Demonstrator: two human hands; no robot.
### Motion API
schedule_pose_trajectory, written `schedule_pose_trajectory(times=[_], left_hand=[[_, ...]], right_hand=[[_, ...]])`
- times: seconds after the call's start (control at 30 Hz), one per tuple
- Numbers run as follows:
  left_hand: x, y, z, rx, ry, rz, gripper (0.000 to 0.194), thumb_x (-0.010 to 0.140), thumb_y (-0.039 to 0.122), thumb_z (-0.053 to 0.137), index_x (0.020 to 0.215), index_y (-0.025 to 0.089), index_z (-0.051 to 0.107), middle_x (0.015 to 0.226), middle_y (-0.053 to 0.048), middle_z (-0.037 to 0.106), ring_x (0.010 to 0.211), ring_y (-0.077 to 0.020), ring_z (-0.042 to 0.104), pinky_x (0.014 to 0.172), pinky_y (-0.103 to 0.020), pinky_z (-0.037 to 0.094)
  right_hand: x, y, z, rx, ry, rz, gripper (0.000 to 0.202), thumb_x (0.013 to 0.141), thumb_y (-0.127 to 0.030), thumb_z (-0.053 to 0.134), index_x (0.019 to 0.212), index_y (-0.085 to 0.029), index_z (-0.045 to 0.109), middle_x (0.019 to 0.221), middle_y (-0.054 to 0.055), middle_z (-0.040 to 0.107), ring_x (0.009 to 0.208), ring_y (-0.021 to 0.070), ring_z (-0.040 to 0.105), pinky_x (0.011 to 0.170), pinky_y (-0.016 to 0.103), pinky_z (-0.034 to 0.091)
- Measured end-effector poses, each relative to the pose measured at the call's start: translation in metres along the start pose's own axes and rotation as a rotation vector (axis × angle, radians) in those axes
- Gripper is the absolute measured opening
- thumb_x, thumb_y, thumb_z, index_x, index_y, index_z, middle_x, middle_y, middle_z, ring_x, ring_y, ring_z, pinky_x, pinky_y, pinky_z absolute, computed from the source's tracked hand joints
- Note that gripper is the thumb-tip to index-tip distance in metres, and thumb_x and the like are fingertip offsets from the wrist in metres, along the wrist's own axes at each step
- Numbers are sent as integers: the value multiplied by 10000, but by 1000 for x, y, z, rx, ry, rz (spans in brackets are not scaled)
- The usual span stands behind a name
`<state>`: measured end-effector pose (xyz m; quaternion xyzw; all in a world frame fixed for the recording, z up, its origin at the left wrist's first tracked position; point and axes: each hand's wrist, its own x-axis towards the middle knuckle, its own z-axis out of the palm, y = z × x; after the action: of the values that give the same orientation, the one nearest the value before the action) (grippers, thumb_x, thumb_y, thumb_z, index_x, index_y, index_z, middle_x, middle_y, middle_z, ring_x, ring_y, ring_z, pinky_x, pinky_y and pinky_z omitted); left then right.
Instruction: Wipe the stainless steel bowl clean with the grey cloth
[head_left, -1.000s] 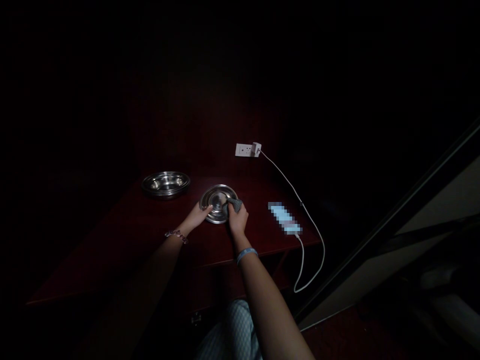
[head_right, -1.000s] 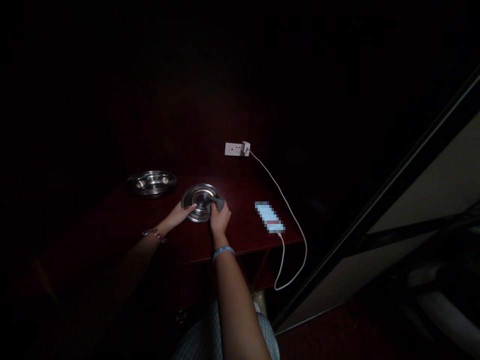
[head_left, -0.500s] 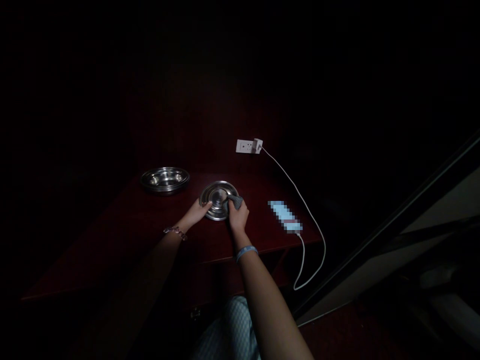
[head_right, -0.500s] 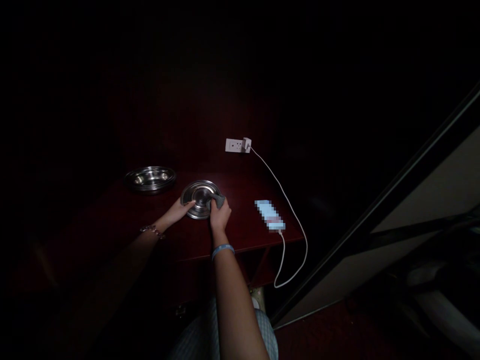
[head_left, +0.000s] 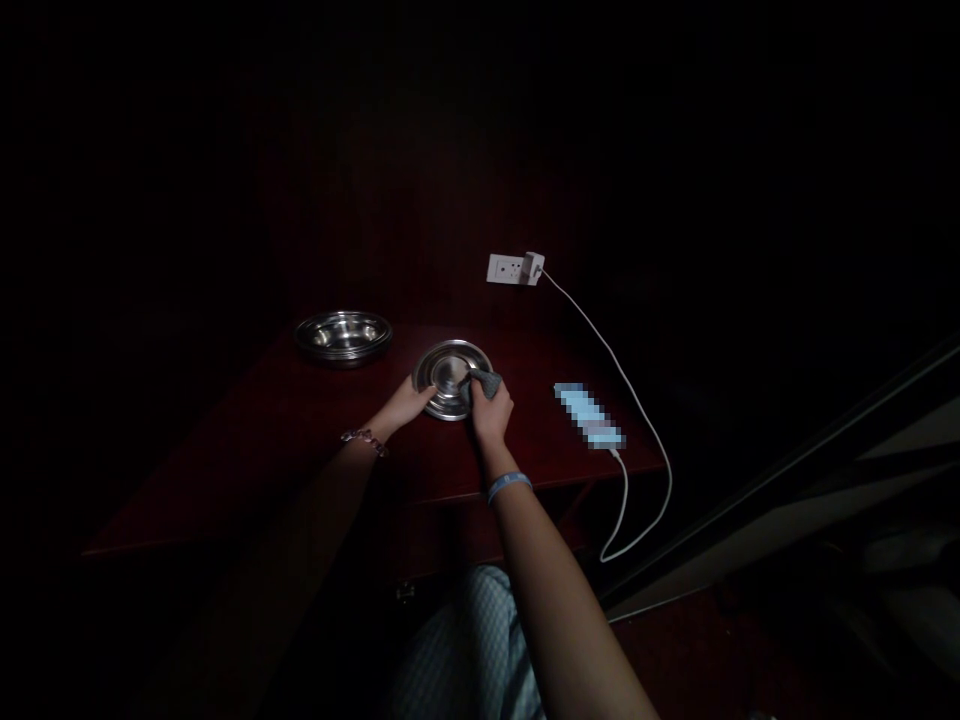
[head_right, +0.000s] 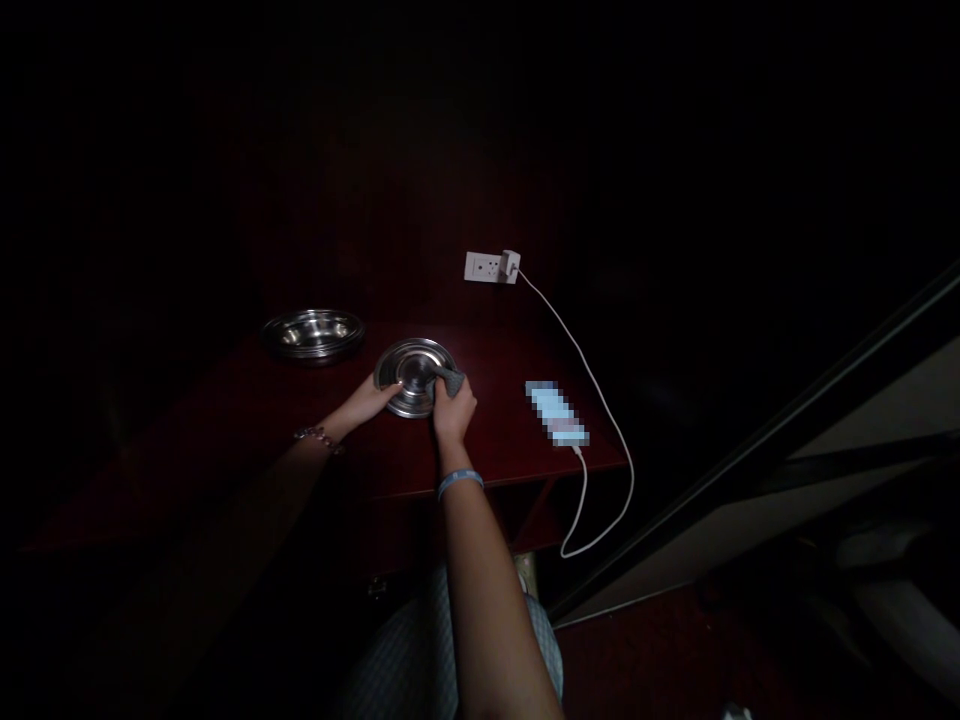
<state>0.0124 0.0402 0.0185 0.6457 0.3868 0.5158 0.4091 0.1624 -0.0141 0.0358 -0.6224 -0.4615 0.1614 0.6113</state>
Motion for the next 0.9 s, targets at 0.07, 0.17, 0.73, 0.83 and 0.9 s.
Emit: schedule_pose_trajectory(times=[0.07, 0.17, 0.73, 0.83, 0.9], left_hand=[[0, 2, 1, 10, -4, -1, 373, 739, 247, 621, 1086, 110, 625, 1158, -130, 706, 1146, -266, 624, 1093, -435, 401], [0, 3, 1, 22, -3, -1, 348, 742, 211, 600, 1072, 104, 629, 1137, -131, 709, 1145, -270, 626, 1097, -439, 396], [0, -1, 2, -23, 9, -27, 414, 733, 340, 631, 1064, 91, 619, 1079, -160, 716, 1157, -303, 615, 1050, -470, 441], [0, 0, 3, -24, 24, -43, 395, 729, 327, 629, 1050, 96, 621, 1067, -157, 719, 1136, -300, 629, 1038, -462, 455], [0, 0, 4, -9, 32, -52, 370, 730, 318, 627, 1035, 107, 623, 1041, -145, 728, 1125, -296, 635, 1030, -458, 464]], right_hand=[[1, 1, 0, -13, 1, 10, 178, 801, -309, 613, 901, -190, 699, 897, 58, 746, 834, 211, 679, 746, 265, 483], [2, 3, 1, -31, 0, 8, 196, 800, -318, 614, 922, -193, 702, 905, 54, 745, 844, 211, 679, 753, 265, 481], [3, 5, 1, -29, -3, 4, 197, 781, -328, 622, 898, -193, 706, 906, 64, 752, 840, 220, 681, 739, 271, 483], [3, 5, 1, -28, -1, 11, 195, 777, -320, 620, 887, -185, 708, 901, 77, 753, 835, 225, 685, 723, 270, 480], [3, 4, 0, -16, -3, 13, 200, 780, -321, 613, 884, -179, 708, 898, 85, 754, 826, 227, 688, 707, 268, 478]])
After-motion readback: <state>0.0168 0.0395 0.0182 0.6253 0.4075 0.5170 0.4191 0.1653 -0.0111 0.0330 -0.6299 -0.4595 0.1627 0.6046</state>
